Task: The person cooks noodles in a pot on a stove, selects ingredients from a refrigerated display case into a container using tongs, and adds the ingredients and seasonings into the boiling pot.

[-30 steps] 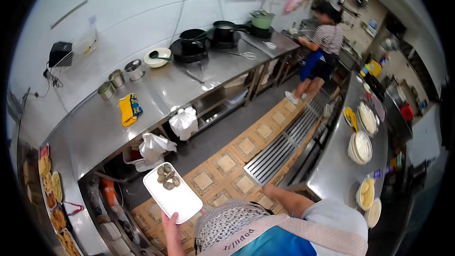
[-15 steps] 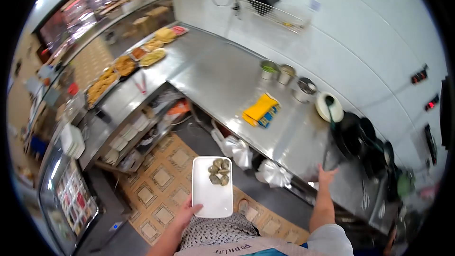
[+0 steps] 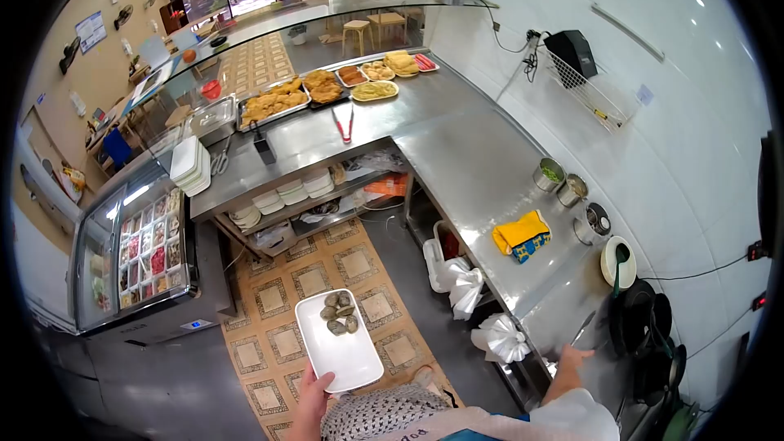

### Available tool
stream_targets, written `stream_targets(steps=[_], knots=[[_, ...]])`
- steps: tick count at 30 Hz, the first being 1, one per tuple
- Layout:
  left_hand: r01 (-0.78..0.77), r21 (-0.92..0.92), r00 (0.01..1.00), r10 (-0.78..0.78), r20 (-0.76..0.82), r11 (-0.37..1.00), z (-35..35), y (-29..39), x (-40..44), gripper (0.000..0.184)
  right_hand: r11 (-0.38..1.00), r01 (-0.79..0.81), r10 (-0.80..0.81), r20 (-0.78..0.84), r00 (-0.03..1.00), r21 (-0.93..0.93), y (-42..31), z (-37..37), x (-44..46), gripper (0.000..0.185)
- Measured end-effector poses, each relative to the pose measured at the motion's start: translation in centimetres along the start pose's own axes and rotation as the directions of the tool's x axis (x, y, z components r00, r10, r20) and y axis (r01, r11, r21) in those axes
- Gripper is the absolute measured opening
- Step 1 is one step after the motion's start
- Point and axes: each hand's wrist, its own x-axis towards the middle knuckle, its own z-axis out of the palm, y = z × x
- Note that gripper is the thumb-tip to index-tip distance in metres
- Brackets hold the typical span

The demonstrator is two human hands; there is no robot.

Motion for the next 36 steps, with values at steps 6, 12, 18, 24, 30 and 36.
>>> stream_targets(steps=[6,12,18,24,30,36], knots=[[-0.13,-0.131,0.986,0.115,-0.12,0.983,-13.8,1.8,-1.8,0.059,0.662,0.664,-0.628,-0.225,0.745,0.348,1.5,9.2,-19.8,0.089],[-0.193,0.081,0.948,0.207,-0.242,0.978,-32.8,5.1,-2.1,0.046,0.438,0.85,-0.794,0.57,0.211,0.294,6.3,18.4,-49.5,0.085],[-0.286,-0.17,0.866,0.179,-0.467,0.943,-47.6,6.3,-4.1,0.042,0.105,0.907,-0.3,0.882,-0.363,0.409,12.4,23.3,-75.1,0.06],[-0.43,-0.393,0.652,-0.022,-0.758,0.813,-55.7,6.2,-5.5,0.04,-0.174,0.708,-0.218,0.674,-0.706,0.685,16.1,28.7,-90.7,0.056],[-0.556,-0.428,0.545,-0.076,-0.835,0.713,-65.3,9.7,-4.0,0.042,-0.23,0.544,-0.084,0.54,-0.837,0.807,16.7,29.5,-110.1,0.042],[-0.599,-0.379,0.39,-0.157,-0.907,0.705,-75.5,18.3,-2.9,0.043,-0.255,0.476,0.058,0.505,-0.861,0.841,19.4,32.5,-129.6,0.043]])
